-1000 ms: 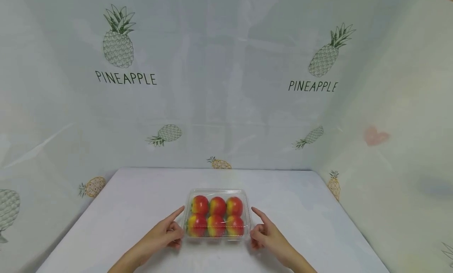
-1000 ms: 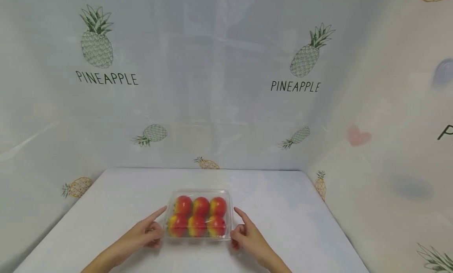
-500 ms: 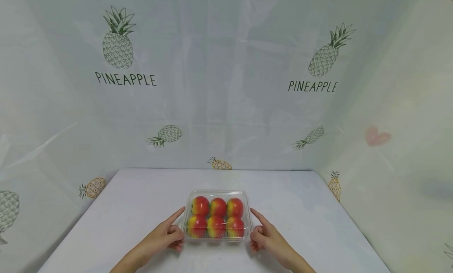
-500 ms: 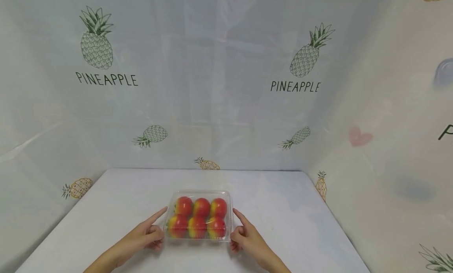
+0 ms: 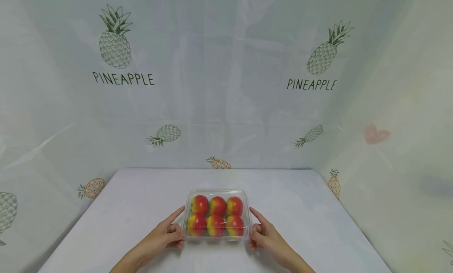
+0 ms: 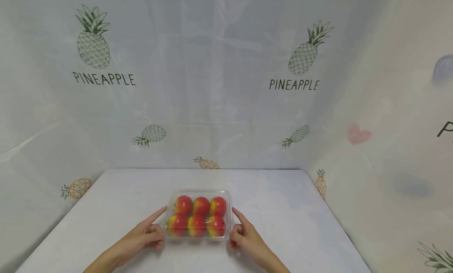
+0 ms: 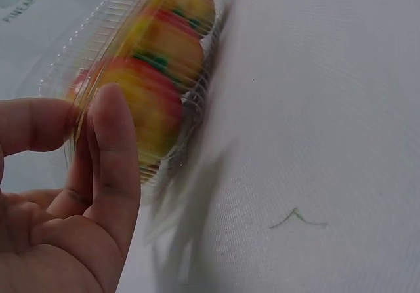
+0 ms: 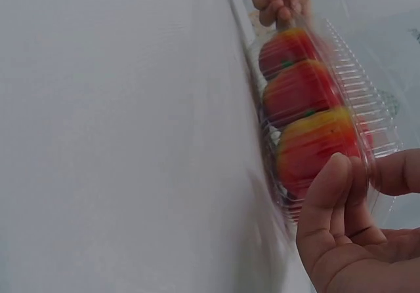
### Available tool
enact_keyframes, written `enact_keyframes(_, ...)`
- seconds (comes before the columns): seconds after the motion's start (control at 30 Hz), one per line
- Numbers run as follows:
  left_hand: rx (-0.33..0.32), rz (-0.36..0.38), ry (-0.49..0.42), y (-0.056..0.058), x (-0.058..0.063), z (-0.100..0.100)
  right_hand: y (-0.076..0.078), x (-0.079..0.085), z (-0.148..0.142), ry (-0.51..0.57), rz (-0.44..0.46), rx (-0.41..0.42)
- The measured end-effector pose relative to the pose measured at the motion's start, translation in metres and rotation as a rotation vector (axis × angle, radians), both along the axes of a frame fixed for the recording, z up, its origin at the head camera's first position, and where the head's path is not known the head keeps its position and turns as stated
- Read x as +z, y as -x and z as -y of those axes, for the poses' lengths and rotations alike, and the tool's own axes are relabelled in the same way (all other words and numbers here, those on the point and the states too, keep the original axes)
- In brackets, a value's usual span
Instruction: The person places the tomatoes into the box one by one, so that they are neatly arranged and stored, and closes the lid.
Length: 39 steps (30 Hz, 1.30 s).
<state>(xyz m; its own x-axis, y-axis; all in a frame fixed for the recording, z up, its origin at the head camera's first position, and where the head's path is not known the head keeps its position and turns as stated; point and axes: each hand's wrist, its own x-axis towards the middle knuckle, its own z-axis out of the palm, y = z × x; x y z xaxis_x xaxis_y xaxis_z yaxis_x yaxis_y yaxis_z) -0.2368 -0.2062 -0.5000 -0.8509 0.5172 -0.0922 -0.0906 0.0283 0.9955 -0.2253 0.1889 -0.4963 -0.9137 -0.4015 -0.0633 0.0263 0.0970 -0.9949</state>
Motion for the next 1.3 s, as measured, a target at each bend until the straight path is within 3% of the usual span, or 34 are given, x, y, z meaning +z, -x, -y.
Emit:
enact_keyframes(0.53,0.038,0.021,0.003,0.002,0.003,-0.006,0.001,0.002,-0.004,0.014,-0.004,0.026)
enact_keyframes(0.77,0.007,0.011,-0.002,0.005,0.001,-0.008,0.002,0.003,-0.007,-0.033,-0.023,0.005)
enact_keyframes(1.07,0.019,0.022,0.025,0.005,-0.001,-0.006,0.002,0.001,-0.010,-0.032,-0.014,0.001)
enact_keyframes(1.3,-0.003,-0.023,0.068,0.008,0.000,0.000,0.005,0.002,-0.015,-0.123,-0.081,-0.015)
